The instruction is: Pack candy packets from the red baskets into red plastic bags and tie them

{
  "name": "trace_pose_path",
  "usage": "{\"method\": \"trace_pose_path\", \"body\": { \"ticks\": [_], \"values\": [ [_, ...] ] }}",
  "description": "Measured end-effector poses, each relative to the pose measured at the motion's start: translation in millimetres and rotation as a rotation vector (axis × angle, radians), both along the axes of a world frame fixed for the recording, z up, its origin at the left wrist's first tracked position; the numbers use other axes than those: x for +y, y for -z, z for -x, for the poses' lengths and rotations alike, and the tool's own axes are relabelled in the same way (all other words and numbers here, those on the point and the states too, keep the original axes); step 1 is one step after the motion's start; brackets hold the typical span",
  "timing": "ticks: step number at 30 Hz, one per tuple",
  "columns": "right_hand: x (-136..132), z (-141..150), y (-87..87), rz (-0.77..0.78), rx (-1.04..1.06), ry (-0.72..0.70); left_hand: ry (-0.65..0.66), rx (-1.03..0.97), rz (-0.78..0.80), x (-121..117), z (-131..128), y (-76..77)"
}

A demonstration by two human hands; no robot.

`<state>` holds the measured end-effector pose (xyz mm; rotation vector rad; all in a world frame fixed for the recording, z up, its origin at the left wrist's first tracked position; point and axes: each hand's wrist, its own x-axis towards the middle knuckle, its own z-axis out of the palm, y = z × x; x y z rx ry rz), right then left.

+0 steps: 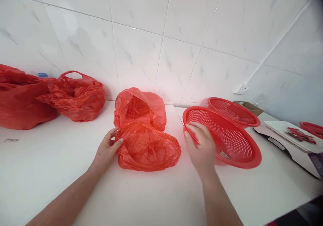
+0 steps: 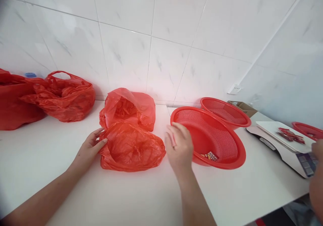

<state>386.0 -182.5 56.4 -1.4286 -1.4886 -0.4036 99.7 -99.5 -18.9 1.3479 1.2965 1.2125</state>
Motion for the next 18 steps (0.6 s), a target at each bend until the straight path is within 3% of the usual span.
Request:
{"method": "trace_pose_path", "body": {
  "ticks": [4,6,8,14,18],
  "values": [
    [-33,-51,-3.1,0.289,-0.070,0.284,0.028,0.000,0.018,-2,1,-0.4],
    [-49,-72,4.5,0.467,-0.131,0.322,0.029,0.024,0.042,-1,2,1.6],
    [-64,-85,16.8,0.570,-0.222,0.271,0.030,0.046,0.061,1,3,4.6],
    [-94,-83,64.8,0.477,-0.454,0.219,-0.012,0.108,0.066,4,2,7.3],
    [-107,-72,80.6,0.482,-0.435,0.195,-0.011,0.154,0.093,0,0,3.4]
  ]
}}
